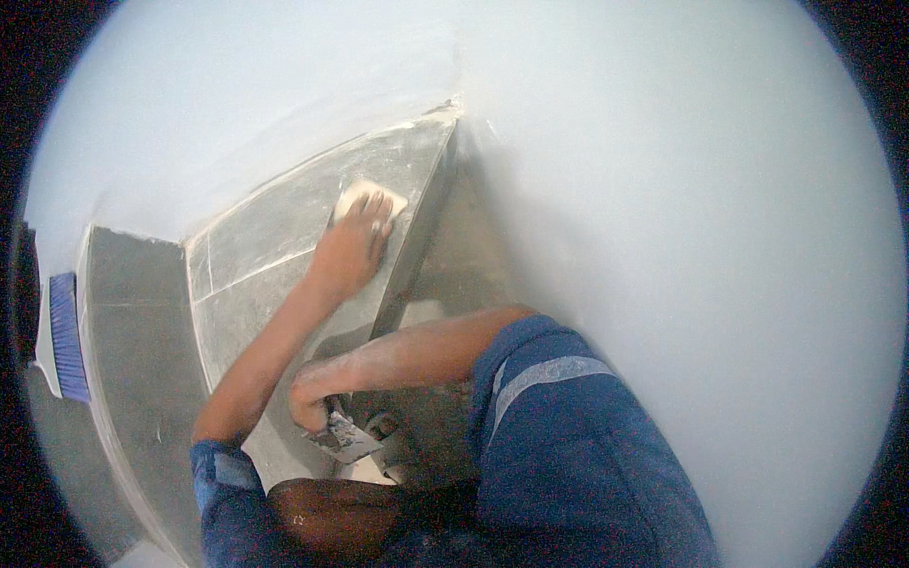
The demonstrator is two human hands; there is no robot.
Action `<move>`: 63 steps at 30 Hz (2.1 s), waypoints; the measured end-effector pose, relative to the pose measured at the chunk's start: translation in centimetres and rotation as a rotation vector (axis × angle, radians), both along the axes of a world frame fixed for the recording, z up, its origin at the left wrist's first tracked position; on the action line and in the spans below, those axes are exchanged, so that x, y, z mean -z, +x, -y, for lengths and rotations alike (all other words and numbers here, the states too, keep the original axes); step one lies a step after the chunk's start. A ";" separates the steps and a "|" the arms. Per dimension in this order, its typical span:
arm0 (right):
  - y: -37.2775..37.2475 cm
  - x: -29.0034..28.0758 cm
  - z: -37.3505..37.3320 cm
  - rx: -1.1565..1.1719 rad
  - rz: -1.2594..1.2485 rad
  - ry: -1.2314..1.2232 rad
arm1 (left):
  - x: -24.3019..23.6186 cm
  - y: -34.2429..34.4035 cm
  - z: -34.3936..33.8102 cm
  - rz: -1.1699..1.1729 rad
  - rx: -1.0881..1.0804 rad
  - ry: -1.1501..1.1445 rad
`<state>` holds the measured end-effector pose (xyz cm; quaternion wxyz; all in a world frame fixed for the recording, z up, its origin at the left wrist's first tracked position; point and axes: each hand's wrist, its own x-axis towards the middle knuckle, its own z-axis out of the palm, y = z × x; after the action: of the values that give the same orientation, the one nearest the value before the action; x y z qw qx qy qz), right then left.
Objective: The person is applying grout to the joints of tiled stairs using a small trowel and a sponge. They are sitting on the floor and working on the corner of the stair treads and risers, smoothing the grout lines.
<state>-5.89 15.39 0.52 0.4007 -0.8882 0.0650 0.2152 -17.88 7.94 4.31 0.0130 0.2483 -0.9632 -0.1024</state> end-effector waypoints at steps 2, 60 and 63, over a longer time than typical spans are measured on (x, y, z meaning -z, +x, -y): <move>0.6 -0.4 0.0 -0.058 0.027 -0.032 | -0.3 1.6 -1.3 0.022 -0.011 -0.034; -28.5 -10.7 15.5 1.401 -0.485 -0.380 | 4.0 16.8 6.5 -0.365 -0.528 -0.204; -28.6 -10.5 15.3 1.253 -0.496 -0.465 | 4.0 16.7 6.4 -0.372 -0.526 -0.228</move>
<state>-34.51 0.13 11.03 0.2224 -0.6713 0.6967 0.1207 -1.19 1.49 0.26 0.2421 0.4623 -0.8525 -0.0307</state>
